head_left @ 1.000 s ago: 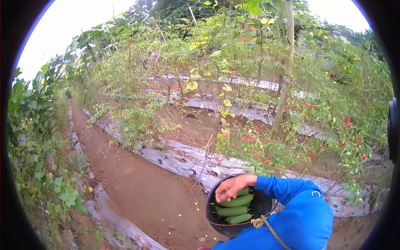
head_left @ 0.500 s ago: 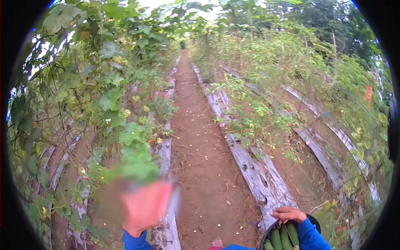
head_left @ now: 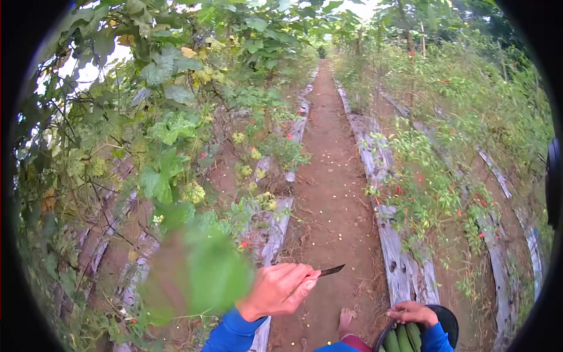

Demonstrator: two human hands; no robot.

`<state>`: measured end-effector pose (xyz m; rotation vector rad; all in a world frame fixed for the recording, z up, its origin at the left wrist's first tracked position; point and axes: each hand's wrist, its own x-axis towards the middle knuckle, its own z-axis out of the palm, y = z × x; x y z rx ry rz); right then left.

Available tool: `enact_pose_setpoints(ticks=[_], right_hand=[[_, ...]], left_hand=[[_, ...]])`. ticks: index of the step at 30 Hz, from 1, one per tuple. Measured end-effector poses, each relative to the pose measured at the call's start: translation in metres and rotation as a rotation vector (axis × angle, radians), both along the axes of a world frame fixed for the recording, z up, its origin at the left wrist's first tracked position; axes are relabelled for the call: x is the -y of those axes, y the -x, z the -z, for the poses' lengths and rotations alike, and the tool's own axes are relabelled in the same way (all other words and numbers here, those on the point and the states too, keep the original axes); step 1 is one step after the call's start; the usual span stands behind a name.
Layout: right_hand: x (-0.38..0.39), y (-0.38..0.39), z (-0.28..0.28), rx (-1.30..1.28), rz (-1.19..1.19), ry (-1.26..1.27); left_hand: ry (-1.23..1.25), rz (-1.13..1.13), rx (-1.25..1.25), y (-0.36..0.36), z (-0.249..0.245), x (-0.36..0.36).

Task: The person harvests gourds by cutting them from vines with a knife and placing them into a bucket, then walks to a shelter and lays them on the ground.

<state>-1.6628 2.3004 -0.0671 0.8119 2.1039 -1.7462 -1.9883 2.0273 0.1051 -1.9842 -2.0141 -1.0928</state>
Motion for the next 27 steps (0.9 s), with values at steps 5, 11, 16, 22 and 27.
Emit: enact_pose_setpoints(ticks=[5,11,16,22,27], right_hand=[[-0.112,0.085,0.035,-0.072,-0.153,-0.069],[-0.188,0.211,0.017,-0.03,-0.23,0.106],[-0.247,0.329,0.054,0.012,-0.586,0.22],[-0.284,0.452,0.025,0.026,-0.711,0.462],[-0.321,0.563,0.018,0.091,-0.623,0.077]], left_hand=[[0.043,-0.237,0.039,0.048,0.006,-0.052],[0.063,-0.518,0.128,0.097,-0.01,-0.096],[0.022,-0.695,0.071,0.134,-0.014,-0.112],[-0.028,-0.93,-0.051,0.176,-0.008,-0.113],[-0.016,-1.086,-0.156,0.213,-0.023,-0.127]])
